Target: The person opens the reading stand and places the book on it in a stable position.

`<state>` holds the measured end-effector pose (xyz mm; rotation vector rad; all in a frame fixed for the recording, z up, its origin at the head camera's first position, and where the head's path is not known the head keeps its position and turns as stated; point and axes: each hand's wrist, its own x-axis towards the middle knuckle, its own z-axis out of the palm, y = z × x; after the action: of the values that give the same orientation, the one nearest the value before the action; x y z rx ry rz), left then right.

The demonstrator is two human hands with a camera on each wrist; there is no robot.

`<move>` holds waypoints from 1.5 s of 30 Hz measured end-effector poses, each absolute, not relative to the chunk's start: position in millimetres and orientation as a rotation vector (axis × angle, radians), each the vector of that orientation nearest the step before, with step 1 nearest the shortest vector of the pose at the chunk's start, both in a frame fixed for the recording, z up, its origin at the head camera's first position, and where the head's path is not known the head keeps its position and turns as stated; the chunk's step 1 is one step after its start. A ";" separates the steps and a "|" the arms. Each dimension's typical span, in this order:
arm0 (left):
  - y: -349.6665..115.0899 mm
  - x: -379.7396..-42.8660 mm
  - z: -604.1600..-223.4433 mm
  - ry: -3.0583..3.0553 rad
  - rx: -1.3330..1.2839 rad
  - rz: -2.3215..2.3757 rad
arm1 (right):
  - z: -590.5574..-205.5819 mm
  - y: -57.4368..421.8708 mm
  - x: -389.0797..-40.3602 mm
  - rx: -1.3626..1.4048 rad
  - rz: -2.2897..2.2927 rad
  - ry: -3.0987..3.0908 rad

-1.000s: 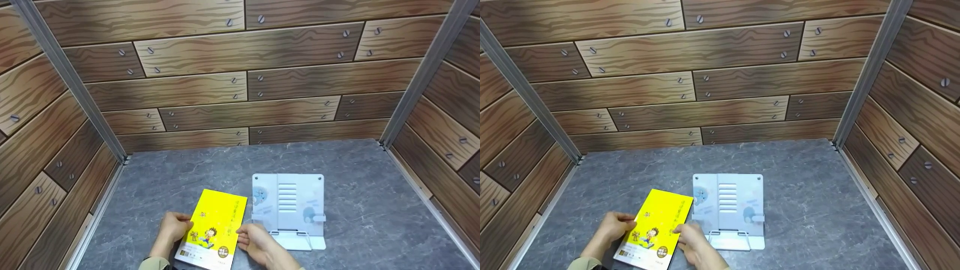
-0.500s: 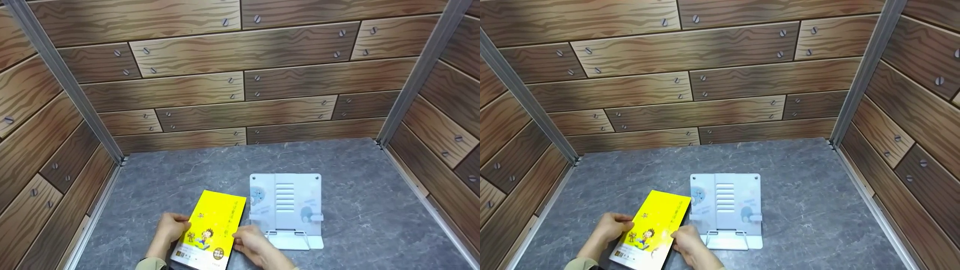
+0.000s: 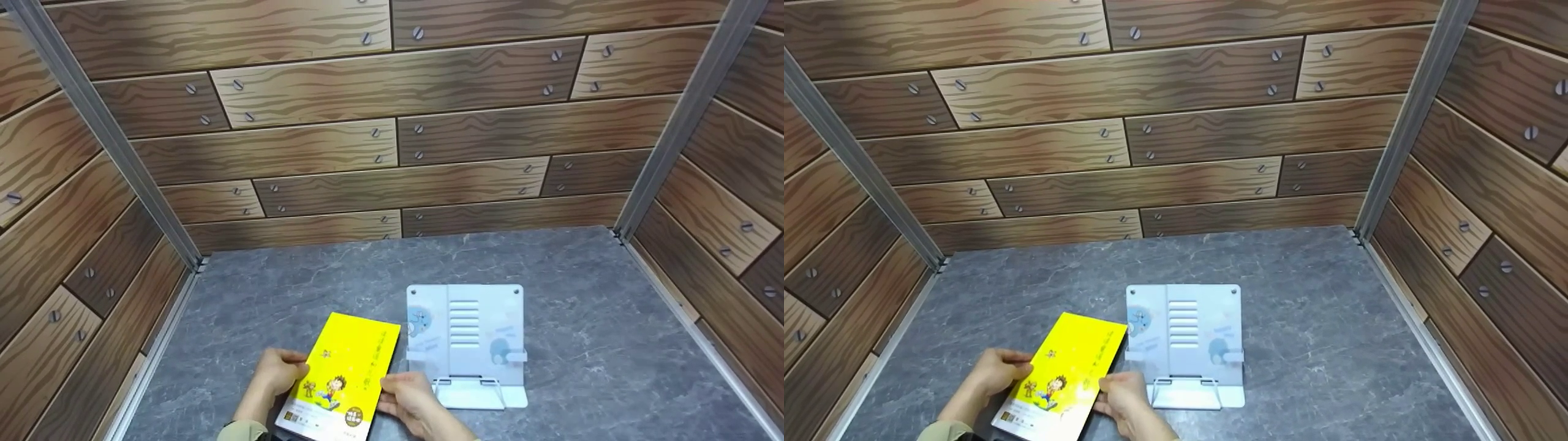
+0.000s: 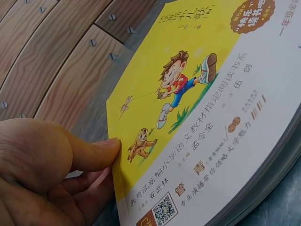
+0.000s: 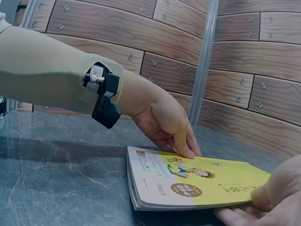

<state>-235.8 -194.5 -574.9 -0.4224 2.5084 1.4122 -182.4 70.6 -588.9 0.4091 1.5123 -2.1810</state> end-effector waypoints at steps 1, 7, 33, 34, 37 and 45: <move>-194.6 -235.5 -574.7 2.508 -0.412 1.414 | -589.3 70.3 -182.2 0.412 -2.184 1.515; -195.4 -234.2 -573.5 2.483 -0.407 1.434 | -592.3 69.5 -182.4 0.423 -2.204 1.528; -217.2 -229.7 -557.4 2.304 -0.349 1.650 | -571.2 65.2 -174.7 0.286 -2.285 1.536; -217.8 -229.4 -555.7 2.295 -0.361 1.661 | -568.9 65.4 -174.8 0.281 -2.291 1.534; -218.6 -228.6 -550.8 2.284 -0.388 1.695 | -560.5 66.1 -174.8 0.264 -2.316 1.536; -215.1 -223.2 -534.2 2.238 -0.408 1.840 | -534.6 75.1 -180.4 0.205 -2.334 1.617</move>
<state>-223.2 -215.1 -534.2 -0.4081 2.2379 1.8405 -180.4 75.1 -534.6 0.2053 1.6168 -2.3344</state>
